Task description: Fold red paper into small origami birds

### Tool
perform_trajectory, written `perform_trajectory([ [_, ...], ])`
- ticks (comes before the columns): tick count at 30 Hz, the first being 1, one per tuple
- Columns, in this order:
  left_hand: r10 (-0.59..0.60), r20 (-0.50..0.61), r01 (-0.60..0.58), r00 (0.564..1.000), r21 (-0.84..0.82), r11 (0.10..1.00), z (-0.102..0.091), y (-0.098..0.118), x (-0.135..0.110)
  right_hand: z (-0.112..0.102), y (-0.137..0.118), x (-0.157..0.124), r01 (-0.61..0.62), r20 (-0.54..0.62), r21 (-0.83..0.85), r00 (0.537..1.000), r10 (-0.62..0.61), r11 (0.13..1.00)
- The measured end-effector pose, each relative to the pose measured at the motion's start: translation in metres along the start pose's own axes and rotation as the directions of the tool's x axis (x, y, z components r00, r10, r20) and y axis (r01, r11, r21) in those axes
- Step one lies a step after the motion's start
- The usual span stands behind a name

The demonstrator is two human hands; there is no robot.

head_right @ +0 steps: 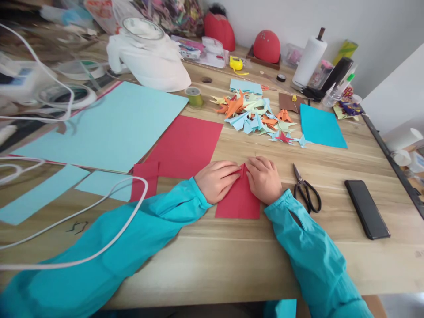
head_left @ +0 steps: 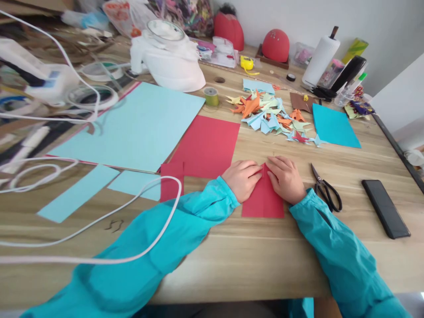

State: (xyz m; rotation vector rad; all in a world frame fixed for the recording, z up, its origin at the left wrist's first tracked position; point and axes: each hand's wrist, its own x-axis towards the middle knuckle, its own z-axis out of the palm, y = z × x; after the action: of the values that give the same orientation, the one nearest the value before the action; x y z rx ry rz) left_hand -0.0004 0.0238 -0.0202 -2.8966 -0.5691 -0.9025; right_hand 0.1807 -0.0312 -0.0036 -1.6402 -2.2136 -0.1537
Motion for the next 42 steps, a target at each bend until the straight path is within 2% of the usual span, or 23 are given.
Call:
perform_trajectory([
  [7, 0.065, 0.020, -0.065, 0.998, 0.003, 0.998, 0.0023, -0.0008, 0.0001, -0.0030, -0.0024, 0.0015, -0.007, 0.031, -0.001, 1.000, 0.007, 1.000],
  [14, 0.049, 0.075, -0.050, 0.996, 0.009, 0.999, 0.0041, 0.0020, 0.0007, -0.0030, -0.0021, 0.0013, -0.009, 0.054, -0.034, 0.998, 0.011, 0.999],
  [21, 0.104, 0.031, -0.104, 0.994, -0.001, 0.995, 0.0054, -0.0010, -0.0006, -0.0037, -0.0026, 0.0009, 0.007, 0.069, -0.078, 0.998, -0.002, 0.997],
  [27, 0.083, 0.093, -0.080, 0.992, -0.029, 0.996, 0.0044, -0.0017, -0.0007, -0.0034, -0.0028, 0.0002, 0.020, 0.063, -0.107, 0.998, -0.014, 0.994],
  [37, 0.099, 0.059, -0.098, 0.993, -0.016, 0.995, 0.0041, -0.0009, 0.0002, -0.0038, -0.0031, 0.0002, 0.027, 0.068, -0.121, 0.998, -0.019, 0.992],
  [42, 0.099, 0.097, -0.096, 0.990, -0.034, 0.995, 0.0029, -0.0011, 0.0014, -0.0022, -0.0032, 0.0004, -0.008, 0.057, -0.085, 0.998, 0.013, 0.996],
])
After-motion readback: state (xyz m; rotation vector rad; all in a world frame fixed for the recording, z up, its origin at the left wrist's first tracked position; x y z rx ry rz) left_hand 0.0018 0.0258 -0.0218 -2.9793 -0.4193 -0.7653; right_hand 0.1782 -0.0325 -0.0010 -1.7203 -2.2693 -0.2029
